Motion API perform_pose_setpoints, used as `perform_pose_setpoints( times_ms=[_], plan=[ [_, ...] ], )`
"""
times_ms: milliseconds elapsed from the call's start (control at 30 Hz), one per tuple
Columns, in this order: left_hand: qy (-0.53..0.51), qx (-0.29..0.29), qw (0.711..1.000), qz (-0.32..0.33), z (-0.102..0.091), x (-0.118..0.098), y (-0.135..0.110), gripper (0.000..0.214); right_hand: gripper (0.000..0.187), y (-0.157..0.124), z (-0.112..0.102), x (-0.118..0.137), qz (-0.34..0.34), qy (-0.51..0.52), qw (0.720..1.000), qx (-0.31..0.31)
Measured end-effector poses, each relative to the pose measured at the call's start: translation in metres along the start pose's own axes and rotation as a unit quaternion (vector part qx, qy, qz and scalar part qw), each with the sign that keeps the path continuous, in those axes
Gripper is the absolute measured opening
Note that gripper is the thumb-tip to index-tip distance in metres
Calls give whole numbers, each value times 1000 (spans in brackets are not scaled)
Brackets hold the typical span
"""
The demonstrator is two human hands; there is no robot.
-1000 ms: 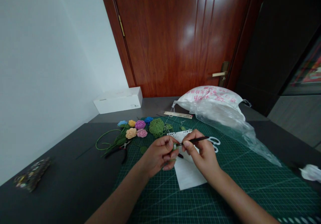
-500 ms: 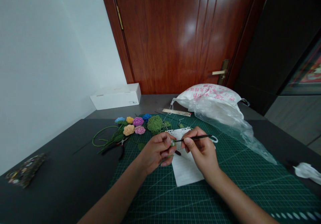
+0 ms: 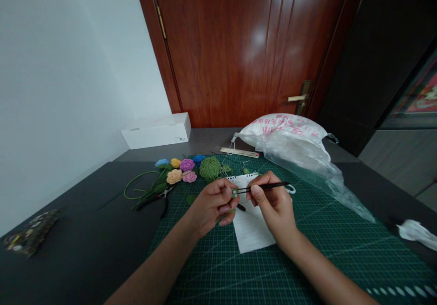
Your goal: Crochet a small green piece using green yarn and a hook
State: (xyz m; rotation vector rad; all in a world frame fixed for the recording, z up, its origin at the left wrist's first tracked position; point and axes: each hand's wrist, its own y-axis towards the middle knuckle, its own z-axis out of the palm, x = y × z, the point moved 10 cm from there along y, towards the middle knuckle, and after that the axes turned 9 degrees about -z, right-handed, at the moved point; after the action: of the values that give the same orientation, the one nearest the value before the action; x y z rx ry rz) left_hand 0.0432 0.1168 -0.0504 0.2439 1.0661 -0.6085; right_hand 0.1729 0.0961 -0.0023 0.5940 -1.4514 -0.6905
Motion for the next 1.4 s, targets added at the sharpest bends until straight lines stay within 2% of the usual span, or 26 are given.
perform_pose_setpoints(
  times_ms=[200,300,400,633,767,867,933,1000,1167,1400],
  plan=[
    [-1,9,1000,20,2,-3,0,25,29,-1,-2,-6,31,-2,999,-16],
    [0,21,999,32,4,-4,0,27,31,-3,1,-20,91,73,993,-26],
    [3,38,998,43,7,-6,1,28,37,-6,11,-32,152,172,973,-23],
    [17,66,996,57,9,-5,2,22,40,-9,29,-37,199,239,950,7],
    [25,55,996,59,8,-4,3,19,33,-10,23,-33,157,199,967,6],
    [29,39,997,63,4,-2,3,21,25,-8,17,-20,65,93,993,26],
    [31,25,997,66,1,-1,3,21,24,-7,17,-9,-2,31,999,44],
    [34,14,997,70,-1,0,4,21,26,-6,18,-3,-40,5,998,54],
    [36,14,997,71,2,-7,3,24,23,-3,16,-7,-23,9,999,41],
    [47,35,998,-3,6,-6,-1,22,21,-5,16,-7,-6,17,999,33]
  ],
)
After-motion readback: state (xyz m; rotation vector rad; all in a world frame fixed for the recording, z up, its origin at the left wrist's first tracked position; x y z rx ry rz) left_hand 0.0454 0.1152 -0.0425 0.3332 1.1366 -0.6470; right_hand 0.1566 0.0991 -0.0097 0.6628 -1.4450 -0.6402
